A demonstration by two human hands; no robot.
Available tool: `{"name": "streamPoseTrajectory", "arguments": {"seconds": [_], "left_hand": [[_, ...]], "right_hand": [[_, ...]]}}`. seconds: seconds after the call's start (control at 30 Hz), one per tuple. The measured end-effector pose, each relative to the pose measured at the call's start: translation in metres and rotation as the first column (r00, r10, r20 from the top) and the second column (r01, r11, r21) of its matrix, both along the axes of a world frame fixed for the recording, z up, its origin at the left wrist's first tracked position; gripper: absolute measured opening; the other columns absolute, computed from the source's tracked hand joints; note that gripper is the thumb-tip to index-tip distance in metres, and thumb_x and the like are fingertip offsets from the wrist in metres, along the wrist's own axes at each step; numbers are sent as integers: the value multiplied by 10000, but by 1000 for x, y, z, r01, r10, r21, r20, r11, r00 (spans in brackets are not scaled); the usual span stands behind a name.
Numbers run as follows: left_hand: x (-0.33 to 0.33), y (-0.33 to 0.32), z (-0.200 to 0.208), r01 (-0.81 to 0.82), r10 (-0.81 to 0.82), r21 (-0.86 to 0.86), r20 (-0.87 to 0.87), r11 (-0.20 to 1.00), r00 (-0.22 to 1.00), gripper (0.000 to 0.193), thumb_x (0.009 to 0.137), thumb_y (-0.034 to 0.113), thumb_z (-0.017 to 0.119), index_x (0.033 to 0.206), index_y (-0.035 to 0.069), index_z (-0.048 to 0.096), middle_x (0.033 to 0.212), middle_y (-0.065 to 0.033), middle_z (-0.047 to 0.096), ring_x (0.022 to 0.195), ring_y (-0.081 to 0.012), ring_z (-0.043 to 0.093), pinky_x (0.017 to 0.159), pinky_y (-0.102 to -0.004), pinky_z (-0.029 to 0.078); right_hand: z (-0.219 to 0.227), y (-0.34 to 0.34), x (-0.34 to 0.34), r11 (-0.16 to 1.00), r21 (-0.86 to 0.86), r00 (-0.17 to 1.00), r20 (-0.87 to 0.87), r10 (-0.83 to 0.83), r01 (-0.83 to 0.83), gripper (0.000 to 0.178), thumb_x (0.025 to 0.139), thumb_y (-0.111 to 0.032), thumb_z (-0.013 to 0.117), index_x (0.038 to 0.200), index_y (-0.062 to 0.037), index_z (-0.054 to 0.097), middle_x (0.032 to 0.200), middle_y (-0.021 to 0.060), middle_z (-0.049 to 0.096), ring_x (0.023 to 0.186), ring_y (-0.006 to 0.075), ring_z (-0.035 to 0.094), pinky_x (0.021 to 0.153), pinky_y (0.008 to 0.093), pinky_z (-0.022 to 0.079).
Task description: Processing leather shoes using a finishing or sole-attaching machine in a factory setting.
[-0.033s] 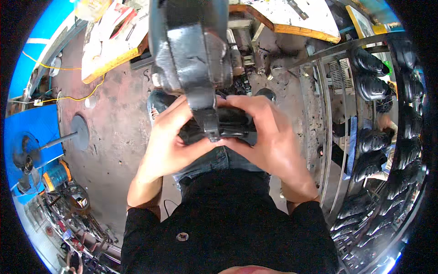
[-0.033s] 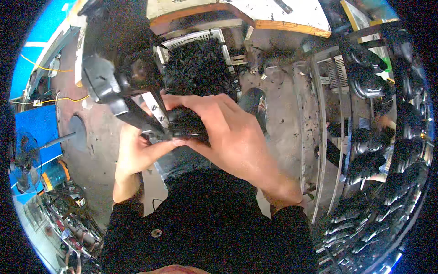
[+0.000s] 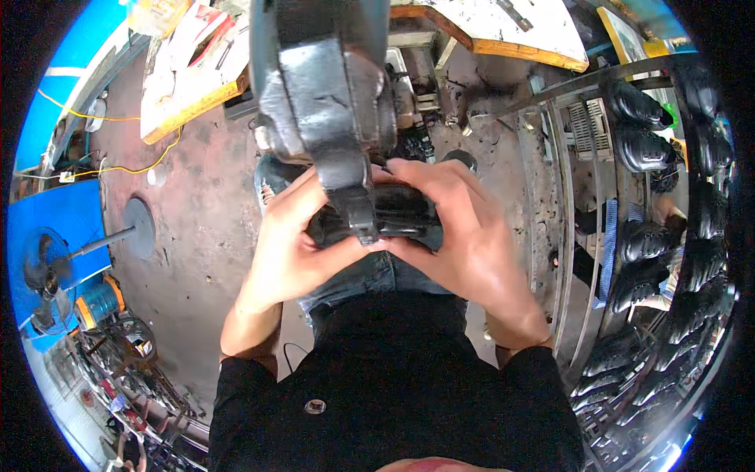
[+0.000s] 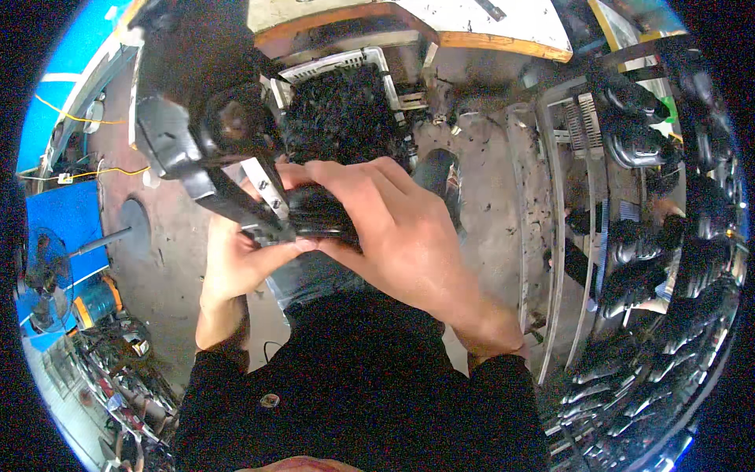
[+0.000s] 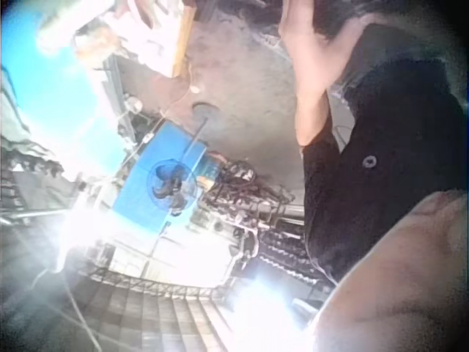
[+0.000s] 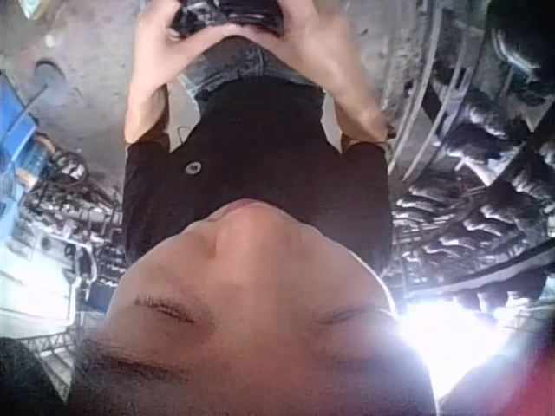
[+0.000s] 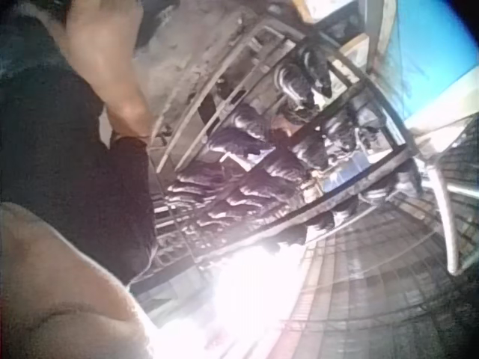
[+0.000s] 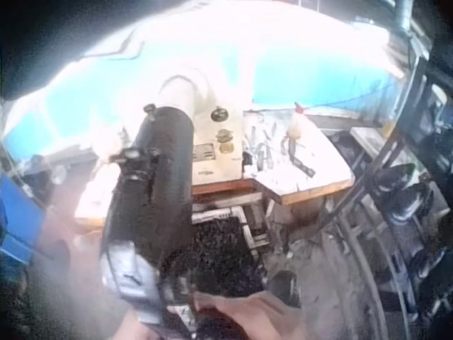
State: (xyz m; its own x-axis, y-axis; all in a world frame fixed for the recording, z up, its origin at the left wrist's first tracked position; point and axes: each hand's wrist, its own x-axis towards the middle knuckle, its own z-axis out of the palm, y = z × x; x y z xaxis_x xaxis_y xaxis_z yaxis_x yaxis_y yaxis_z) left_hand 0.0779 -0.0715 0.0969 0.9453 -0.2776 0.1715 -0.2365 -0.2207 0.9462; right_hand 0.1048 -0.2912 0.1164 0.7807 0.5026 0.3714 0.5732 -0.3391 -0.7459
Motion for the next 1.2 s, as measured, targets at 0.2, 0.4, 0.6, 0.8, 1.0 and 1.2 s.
{"name": "streamPoseTrajectory", "arguments": {"seconds": [0.2, 0.4, 0.6, 0.8, 1.0, 1.2], "left_hand": [[-22, -13, -22, -79, -17, -404, -229, 911, 973, 564, 780, -13, 822, 1290, -32, 581, 1309, -144, 640, 1178, -203, 615, 1000, -360, 500], [-22, -28, -49, -114, 0, -651, -172, 750, 985, 554, 805, 110, 820, 1277, -43, 571, 1310, -213, 613, 1310, -354, 529, 1139, -488, 360], [-22, -38, -72, -104, -7, -750, -143, 653, 990, 634, 796, 205, 838, 1316, -6, 544, 1330, -220, 566, 1374, -432, 440, 1163, -570, 288], [-30, -47, -68, -228, -47, -827, -292, 513, 955, 670, 848, 213, 807, 1405, 15, 493, 1417, -225, 521, 1419, -448, 387, 1181, -596, 263], [-39, -39, -78, -306, -89, -856, -373, 417, 924, 716, 848, 223, 801, 1466, 105, 459, 1507, -138, 464, 1451, -385, 358, 1208, -569, 266], [-61, -20, -111, -448, -49, -750, -535, 488, 843, 673, 942, 372, 686, 1525, 186, 405, 1606, -48, 356, 1468, -283, 345, 1213, -524, 298]], "right_hand": [[-96, -35, -8, 980, 197, 993, -109, 35, -13, 1019, 617, -262, 940, 1466, -54, 416, 1423, 141, 524, 1249, 351, 537, 1071, 452, 434], [-210, -60, -41, 847, 440, 755, -652, 73, 298, 1170, 646, -277, 936, 1584, -105, 259, 1600, 97, 309, 1390, 300, 420, 1177, 458, 324], [-196, -115, -17, 903, 348, 742, -668, 51, 251, 1185, 576, 50, 884, 1584, -97, 279, 1623, 103, 320, 1469, 271, 349, 1198, 431, 324], [-137, -165, -1, 887, 302, 825, -547, -139, 349, 1150, 545, -46, 897, 1549, -42, 338, 1620, 141, 327, 1462, 301, 370, 1207, 443, 296], [-76, -175, 17, 880, 291, 902, -332, -276, 376, 1168, 502, -215, 957, 1498, 4, 387, 1489, 141, 480, 1359, 279, 480, 1162, 427, 360], [-23, -148, 18, 918, 310, 965, -161, -207, 248, 1198, 460, -207, 968, 1485, 34, 395, 1490, 170, 476, 1365, 285, 477, 1172, 432, 343]]}}
